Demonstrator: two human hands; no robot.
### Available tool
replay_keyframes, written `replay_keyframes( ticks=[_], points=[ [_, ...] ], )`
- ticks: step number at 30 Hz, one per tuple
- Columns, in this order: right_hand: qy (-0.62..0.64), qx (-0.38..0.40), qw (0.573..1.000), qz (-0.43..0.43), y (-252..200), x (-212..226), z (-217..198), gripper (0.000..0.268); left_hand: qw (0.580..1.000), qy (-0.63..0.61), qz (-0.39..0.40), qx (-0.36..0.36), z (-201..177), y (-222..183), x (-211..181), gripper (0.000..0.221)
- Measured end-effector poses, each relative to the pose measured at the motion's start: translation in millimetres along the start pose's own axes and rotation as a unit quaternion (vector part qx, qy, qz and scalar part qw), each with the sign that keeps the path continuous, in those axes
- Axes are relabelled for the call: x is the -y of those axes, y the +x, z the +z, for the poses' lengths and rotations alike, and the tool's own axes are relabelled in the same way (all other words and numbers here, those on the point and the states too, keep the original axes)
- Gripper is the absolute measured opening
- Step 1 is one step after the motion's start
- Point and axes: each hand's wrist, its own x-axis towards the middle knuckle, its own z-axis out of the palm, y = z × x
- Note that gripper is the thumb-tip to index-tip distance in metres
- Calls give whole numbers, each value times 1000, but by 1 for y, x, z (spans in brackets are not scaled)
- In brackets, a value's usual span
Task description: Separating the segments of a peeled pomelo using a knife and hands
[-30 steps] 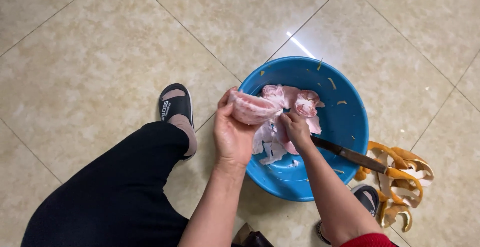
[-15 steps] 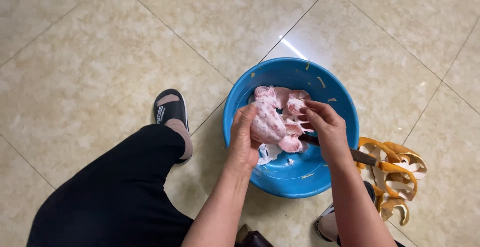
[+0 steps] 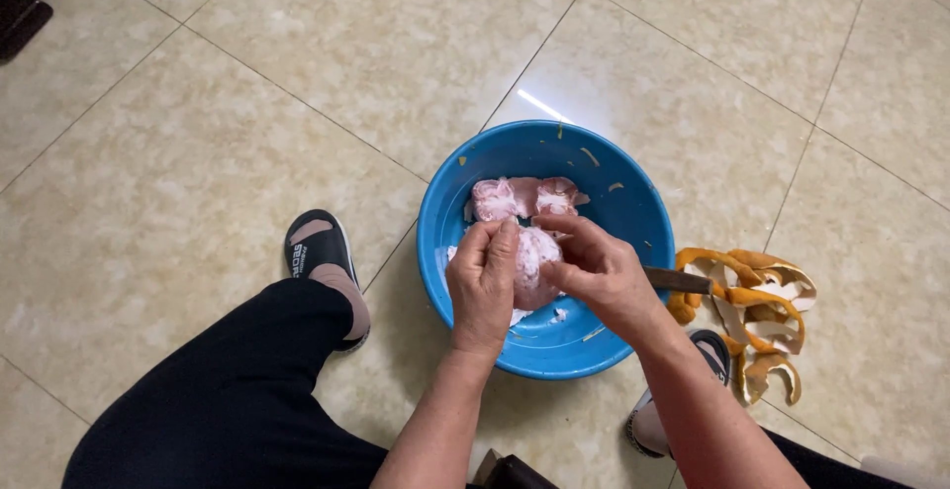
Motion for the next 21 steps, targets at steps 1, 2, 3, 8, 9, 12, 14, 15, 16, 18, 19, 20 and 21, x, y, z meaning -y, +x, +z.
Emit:
replay_keyframes(
  ticks=[1, 2, 3, 8, 9, 12, 14, 15, 16, 18, 19, 20, 21],
  points=[
    [0, -2, 1000, 0, -2, -3, -1, 60, 1000, -1, 0, 2, 0, -1, 0, 31],
    [-1, 1, 1000, -10, -3, -6, -1, 61, 999, 6, 47, -9, 0, -1, 1, 29],
    [-2, 4, 1000, -20, -4, -9, -1, 61, 995, 12, 93, -21, 0, -1, 2, 27],
    [-5, -3, 999, -41, -13, -9, 10, 63, 989, 21, 141, -40, -2, 0, -1, 26],
    [4, -1, 999, -54, -16, -7, 14, 67, 987, 21, 151, -46, -2, 0, 1, 26],
    [-32, -16, 996, -83, -27, 5, 30, 75, 989, -1, 139, -55, -3, 1, 0, 27],
    [-34, -19, 994, -97, -31, 3, 35, 77, 993, -16, 97, -66, -1, 0, 1, 26],
    [-35, -25, 993, -112, -32, 2, 37, 79, 995, -31, 55, -76, 0, 1, 2, 24],
    [-35, -22, 993, -112, -33, -6, 41, 79, 995, -30, 54, -79, 2, 3, 5, 24],
    [-164, -51, 967, -186, -36, -20, 48, 99, 978, -172, -48, -109, 5, 9, 9, 23],
    [-164, -48, 968, -186, -37, -28, 47, 99, 978, -171, -48, -112, 6, 9, 12, 23],
    [-108, -35, 979, -169, -36, -36, 46, 100, 978, -167, -59, -112, 7, 11, 15, 21],
    [-52, -21, 987, -151, -35, -44, 46, 101, 978, -163, -69, -111, 8, 12, 17, 20]
  ],
)
